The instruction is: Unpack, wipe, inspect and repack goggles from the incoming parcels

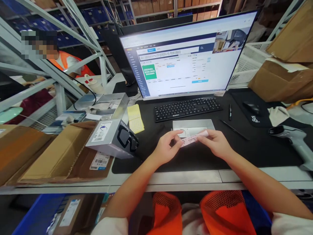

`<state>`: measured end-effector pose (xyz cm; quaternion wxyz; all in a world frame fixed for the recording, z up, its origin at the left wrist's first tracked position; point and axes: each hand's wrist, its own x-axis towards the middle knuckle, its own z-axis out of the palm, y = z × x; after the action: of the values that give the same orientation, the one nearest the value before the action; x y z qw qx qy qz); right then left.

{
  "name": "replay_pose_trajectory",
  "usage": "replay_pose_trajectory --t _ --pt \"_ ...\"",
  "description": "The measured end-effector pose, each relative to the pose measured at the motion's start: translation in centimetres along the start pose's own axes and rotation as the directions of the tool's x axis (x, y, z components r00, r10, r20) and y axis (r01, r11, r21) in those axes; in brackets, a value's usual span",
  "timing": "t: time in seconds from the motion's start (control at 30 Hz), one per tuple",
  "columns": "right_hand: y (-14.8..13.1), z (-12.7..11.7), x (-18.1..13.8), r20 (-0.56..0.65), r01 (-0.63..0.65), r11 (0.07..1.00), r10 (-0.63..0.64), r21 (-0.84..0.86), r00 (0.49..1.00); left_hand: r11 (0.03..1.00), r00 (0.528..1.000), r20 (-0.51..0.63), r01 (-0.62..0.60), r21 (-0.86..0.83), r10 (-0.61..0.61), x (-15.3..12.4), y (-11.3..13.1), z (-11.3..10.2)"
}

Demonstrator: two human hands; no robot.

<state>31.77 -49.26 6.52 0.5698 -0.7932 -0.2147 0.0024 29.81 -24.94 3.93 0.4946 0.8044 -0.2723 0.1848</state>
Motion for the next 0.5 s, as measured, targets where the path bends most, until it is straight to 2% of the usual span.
replay_pose_trajectory --t 0.1,0.17,0.27,0.37,0.43,0.5 --pt "0.2 0.4 0.1 -0.018 -0.022 1.0 0.022 0.014 1.0 1.0 1.0 0.014 0.009 -0.005 -0.009 -0.2 -0.1 0.4" --pt "0.4 0.3 0.1 -0.039 -0.009 0.998 0.006 -0.067 0.999 0.999 0.999 0.017 -0.04 0.036 0.039 -0.2 -0.1 0.6" --pt "0.9 -1.3 0.5 -0.164 0.016 0.95 -0.071 -0.312 0.984 0.969 0.989 0.037 -0.145 0.2 0.14 0.1 -0.2 0.8" --pt "1.0 -4.8 1.6 -0.27 -0.048 0.821 -0.132 -0.569 0.954 0.882 0.994 0.085 -0.106 0.459 0.075 0.5 -0.5 1.0" --pt "0.8 -7.1 2.9 -0.18 -0.059 0.702 -0.1 -0.71 0.978 0.815 0.988 0.153 -0.071 0.574 -0.022 0.6 -0.7 1.2" --pt "0.2 -8.4 4.3 0.003 0.024 0.57 -0.038 -0.821 0.999 0.787 0.97 0.23 -0.087 0.611 -0.071 0.5 -0.7 1.4"
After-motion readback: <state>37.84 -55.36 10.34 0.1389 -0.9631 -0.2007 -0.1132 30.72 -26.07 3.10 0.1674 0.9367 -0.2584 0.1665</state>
